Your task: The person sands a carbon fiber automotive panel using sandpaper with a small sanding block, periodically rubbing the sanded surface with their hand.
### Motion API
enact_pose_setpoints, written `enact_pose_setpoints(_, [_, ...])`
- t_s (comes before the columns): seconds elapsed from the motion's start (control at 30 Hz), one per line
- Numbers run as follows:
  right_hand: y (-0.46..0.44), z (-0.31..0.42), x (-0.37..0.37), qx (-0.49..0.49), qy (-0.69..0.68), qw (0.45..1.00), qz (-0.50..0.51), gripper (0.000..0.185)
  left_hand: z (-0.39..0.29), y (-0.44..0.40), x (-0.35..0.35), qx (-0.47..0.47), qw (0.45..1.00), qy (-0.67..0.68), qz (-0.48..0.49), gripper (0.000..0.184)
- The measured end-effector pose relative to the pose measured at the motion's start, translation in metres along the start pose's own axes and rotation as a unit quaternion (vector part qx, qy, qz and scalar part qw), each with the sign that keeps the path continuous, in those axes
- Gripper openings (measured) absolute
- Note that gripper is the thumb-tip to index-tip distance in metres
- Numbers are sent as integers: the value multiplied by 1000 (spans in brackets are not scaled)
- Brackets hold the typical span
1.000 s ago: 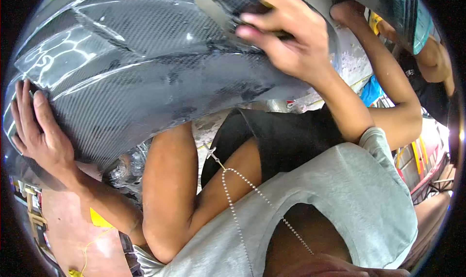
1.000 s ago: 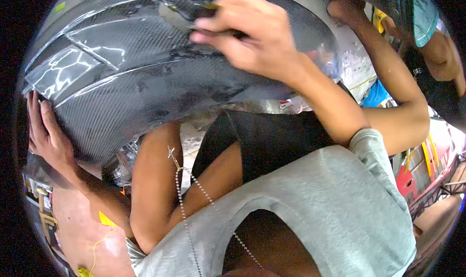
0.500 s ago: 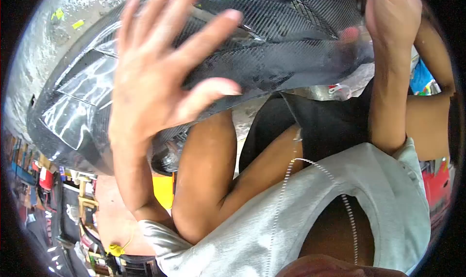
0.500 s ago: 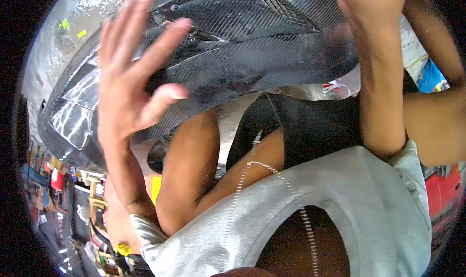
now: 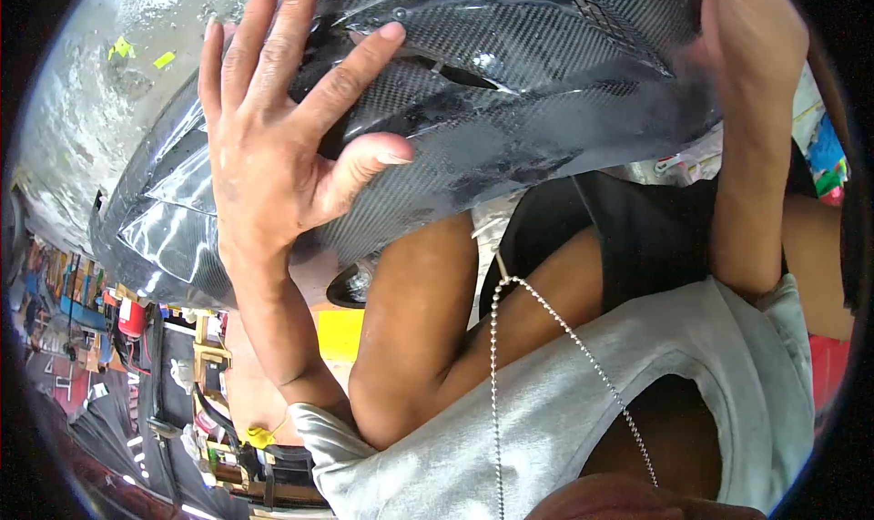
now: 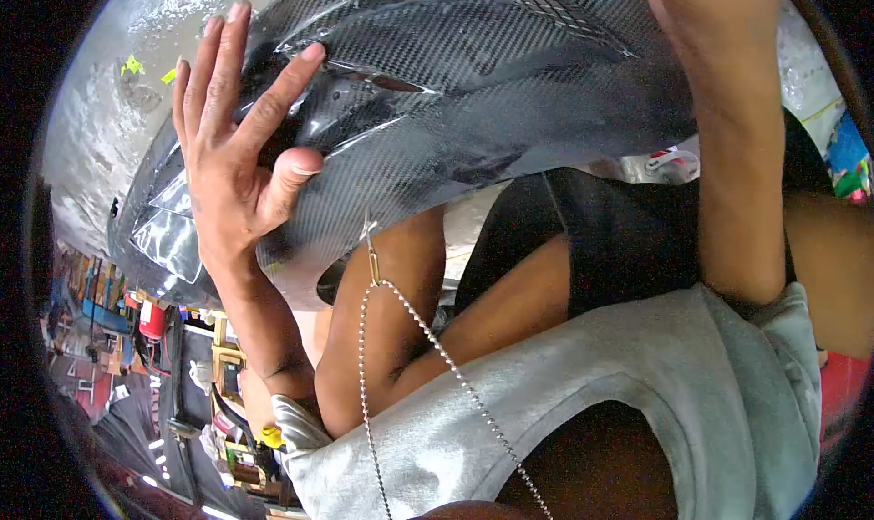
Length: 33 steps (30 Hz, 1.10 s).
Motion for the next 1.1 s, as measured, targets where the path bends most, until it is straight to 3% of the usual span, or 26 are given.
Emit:
enact_pose_setpoints(0.1, [0,-1,-2,-4,7,1000,-18,9,12,7,-6,-7,1000,-10,-20,76])
enact_pose_setpoints(0.17, [-13,-26,-17,103,14,994,-32,9,19,9,-12,-22,999,-21,-24,82])
enact_pose_setpoints(0.2, [-34,-55,-37,208,21,977,-41,9,20,8,-14,-22,999,-11,-29,84])
enact_pose_setpoints(0.27, [-34,-55,-35,212,28,976,-35,10,18,4,-16,-22,999,8,-39,87])
enact_pose_setpoints(0.33, [-8,-12,-8,57,31,998,-15,10,6,-3,-11,12,1000,19,-16,89])
enact_pose_setpoints(0.37, [-1,0,-2,2,32,999,-9,10,5,-6,-4,85,993,14,-74,89])
enact_pose_setpoints(0.47, [-3,-1,-5,-8,35,999,-14,10,-5,-12,14,167,974,4,-155,87])
enact_pose_setpoints(0.5, [-4,0,-5,-6,30,999,-12,10,-8,-13,17,181,974,-14,-137,87])
enact_pose_setpoints(0.57, [-9,-26,-27,109,-98,987,-68,10,-13,-12,22,198,973,-14,-120,85])
enact_pose_setpoints(0.6, [-12,-62,-51,216,-219,943,-123,11,-16,-12,24,206,972,-14,-111,85])
enact_pose_setpoints(0.67, [-10,-70,-58,245,-221,933,-143,11,-22,-13,26,204,973,5,-111,85])
enact_pose_setpoints(0.7, [-8,-43,-44,168,-104,975,-106,11,-24,-14,26,196,976,13,-92,85])
enact_pose_setpoints(0.77, [-5,-13,-21,62,25,996,-58,11,-26,-15,26,189,978,18,-81,86])
enact_pose_setpoints(0.9, [-3,-3,-11,7,17,1000,-22,10,-18,-17,15,110,991,72,-12,85])
enact_pose_setpoints(1.1, [-3,-4,-10,-1,31,999,-10,10,5,-6,7,84,996,38,-5,85])
Point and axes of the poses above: each hand's wrist, its own y-axis away from the middle knuckle, its own x-axis out of the palm, z = x × y, the point moved 8 cm from there along -y, towards the middle knuckle, and after that the axes turned 8 degrees about x, right-handed, at the moved point
